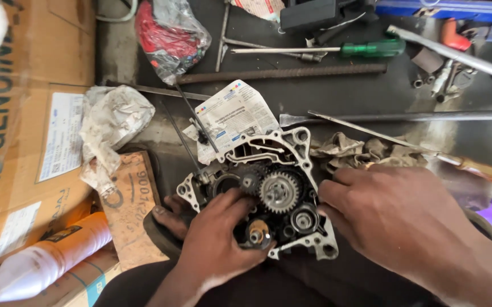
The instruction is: The person sits on the workshop floor and works on a motorcycle engine crankcase. They wipe parts and the crankcase with a rag, then fit gears, bearings and shafts into the crankcase by hand, pressing components into place.
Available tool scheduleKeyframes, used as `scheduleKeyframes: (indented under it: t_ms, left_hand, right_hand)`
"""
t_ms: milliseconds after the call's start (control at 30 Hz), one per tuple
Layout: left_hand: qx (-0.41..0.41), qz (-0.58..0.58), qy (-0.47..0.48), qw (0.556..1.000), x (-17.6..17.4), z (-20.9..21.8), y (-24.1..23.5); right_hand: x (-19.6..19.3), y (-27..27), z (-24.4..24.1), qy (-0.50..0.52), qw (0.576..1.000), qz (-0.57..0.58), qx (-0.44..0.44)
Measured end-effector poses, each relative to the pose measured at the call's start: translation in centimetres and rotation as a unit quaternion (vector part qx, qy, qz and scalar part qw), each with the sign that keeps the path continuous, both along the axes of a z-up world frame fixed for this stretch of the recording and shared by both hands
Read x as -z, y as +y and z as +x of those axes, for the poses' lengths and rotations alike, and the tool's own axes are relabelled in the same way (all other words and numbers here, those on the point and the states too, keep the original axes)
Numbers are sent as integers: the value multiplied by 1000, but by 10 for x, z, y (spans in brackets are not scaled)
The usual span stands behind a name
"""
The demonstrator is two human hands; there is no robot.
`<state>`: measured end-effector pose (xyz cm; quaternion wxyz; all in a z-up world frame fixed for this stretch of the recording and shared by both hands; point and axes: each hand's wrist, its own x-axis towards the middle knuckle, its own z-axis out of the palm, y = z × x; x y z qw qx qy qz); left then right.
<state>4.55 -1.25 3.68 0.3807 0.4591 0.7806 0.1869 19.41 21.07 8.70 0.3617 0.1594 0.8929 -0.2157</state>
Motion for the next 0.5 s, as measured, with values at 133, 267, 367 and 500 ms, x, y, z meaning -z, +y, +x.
scheduleKeyframes:
  t_ms: [133,267,367,500]
  left_hand:
    - [-8,13,-36,999,-6,-2,-4]
    - [-9,39,-71,997,-6,-14,-10]
    - [18,16,-107,994,0,-25,-13]
    - [29,15,-180,983,34,-35,-23]
  right_hand:
    - [-12,-22,7,126,992,-7,-9]
    - [-17,-54,9,318,947,-46,-20]
    - [-21,-75,1,385,919,-66,-49]
    - [-13,-93,-3,274,960,-12,-54]
